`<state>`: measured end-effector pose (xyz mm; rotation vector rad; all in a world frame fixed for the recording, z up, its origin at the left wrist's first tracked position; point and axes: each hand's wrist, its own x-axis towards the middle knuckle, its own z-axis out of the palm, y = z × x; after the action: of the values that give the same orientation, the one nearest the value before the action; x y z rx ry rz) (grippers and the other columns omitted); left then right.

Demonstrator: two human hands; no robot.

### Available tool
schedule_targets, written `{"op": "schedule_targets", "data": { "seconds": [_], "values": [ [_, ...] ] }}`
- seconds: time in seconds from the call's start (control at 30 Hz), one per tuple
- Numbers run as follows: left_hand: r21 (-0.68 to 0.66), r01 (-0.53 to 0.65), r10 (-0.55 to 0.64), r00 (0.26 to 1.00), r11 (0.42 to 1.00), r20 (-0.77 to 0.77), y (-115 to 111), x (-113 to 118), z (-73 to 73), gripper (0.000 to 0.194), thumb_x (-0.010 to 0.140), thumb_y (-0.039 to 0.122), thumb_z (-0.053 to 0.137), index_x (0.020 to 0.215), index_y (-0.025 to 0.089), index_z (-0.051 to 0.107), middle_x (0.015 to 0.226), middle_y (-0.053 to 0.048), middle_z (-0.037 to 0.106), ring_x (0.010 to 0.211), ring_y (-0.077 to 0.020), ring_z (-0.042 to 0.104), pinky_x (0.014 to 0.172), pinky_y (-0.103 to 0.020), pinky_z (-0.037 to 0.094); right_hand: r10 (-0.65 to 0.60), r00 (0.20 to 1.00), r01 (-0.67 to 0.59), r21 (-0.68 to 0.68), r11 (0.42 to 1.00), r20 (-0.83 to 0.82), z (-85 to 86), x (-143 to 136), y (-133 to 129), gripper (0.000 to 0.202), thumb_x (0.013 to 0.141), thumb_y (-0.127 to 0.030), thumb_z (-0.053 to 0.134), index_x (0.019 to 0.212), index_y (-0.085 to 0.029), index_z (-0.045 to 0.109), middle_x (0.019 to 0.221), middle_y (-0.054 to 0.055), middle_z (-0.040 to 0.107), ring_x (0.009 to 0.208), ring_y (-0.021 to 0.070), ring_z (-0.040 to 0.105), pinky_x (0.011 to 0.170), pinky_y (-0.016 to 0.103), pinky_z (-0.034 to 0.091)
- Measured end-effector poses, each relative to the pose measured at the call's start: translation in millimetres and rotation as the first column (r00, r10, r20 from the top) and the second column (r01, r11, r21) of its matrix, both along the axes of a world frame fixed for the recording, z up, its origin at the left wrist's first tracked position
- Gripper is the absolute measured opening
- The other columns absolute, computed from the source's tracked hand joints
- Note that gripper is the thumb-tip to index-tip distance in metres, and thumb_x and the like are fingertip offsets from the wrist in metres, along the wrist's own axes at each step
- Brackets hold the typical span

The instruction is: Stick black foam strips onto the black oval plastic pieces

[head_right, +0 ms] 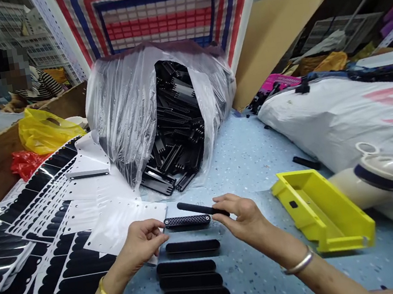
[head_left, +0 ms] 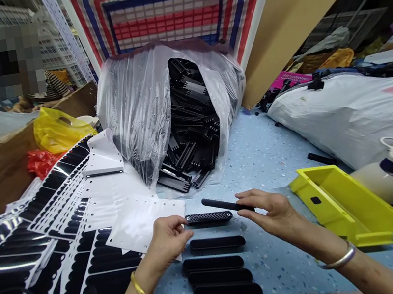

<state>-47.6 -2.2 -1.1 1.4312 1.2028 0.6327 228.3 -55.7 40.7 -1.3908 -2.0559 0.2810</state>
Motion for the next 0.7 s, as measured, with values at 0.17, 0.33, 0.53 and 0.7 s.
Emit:
{"op": "schedule_targets", "data": {
  "seconds": [0.17, 0.33, 0.53, 0.7],
  "values": [
    [0.305, 0.12, -0.018, 0.948, 0.945, -0.318, 14.3, 0.6, -13.1, 0.01, 0.062, 0.009, 0.067, 0.059, 0.018, 0.065, 0.052, 0.003, 0.053, 0.054, -0.0163, 0.053, 0.059, -0.028, 0.04, 0.064, 0.997, -0.061, -0.072, 0.996, 0.035, -30.4, -5.6, 7.5, 0.02, 0.087, -0.016, 0.061, 0.103, -0.019, 0.072, 0.094, 0.008, 0.077, 0.083, 0.0217, 0.074, 0.075, 0.034, 0.062],
    [0.406, 0.047, 0.104, 0.934, 0.913, -0.341, 20.5, -7.9, -16.6, 0.03, 0.069, 0.009, 0.063, 0.095, 0.018, 0.074, 0.074, -0.006, 0.065, 0.071, -0.0229, 0.059, 0.073, -0.034, 0.044, 0.097, 0.993, -0.098, 0.006, 0.995, 0.071, -43.1, -17.5, 10.7, 0.021, 0.089, -0.015, 0.056, 0.103, -0.018, 0.071, 0.091, 0.009, 0.076, 0.08, 0.0218, 0.073, 0.073, 0.034, 0.063],
    [0.209, 0.103, -0.074, 0.987, 0.972, -0.145, 13.4, 0.8, -15.6, 0.032, 0.07, 0.016, 0.063, 0.099, 0.015, 0.076, 0.056, 0.002, 0.058, 0.052, -0.0148, 0.052, 0.058, -0.027, 0.042, 0.116, 0.991, -0.119, 0.036, 0.992, 0.072, -44.3, -18.5, 13.9, 0.02, 0.091, -0.017, 0.055, 0.104, -0.016, 0.07, 0.094, 0.011, 0.075, 0.083, 0.0222, 0.073, 0.074, 0.035, 0.063],
    [0.1, 0.111, -0.106, 0.993, 0.989, -0.06, 12.6, 3.6, -12.2, 0.02, 0.073, 0.019, 0.06, 0.085, 0.015, 0.076, 0.058, 0.001, 0.059, 0.052, -0.0136, 0.051, 0.051, -0.024, 0.039, 0.142, 0.986, -0.14, -0.025, 0.99, 0.088, -45.2, -21.0, 16.8, 0.02, 0.089, -0.013, 0.054, 0.1, -0.018, 0.07, 0.09, 0.009, 0.075, 0.078, 0.0214, 0.073, 0.071, 0.033, 0.062]
  ]
}}
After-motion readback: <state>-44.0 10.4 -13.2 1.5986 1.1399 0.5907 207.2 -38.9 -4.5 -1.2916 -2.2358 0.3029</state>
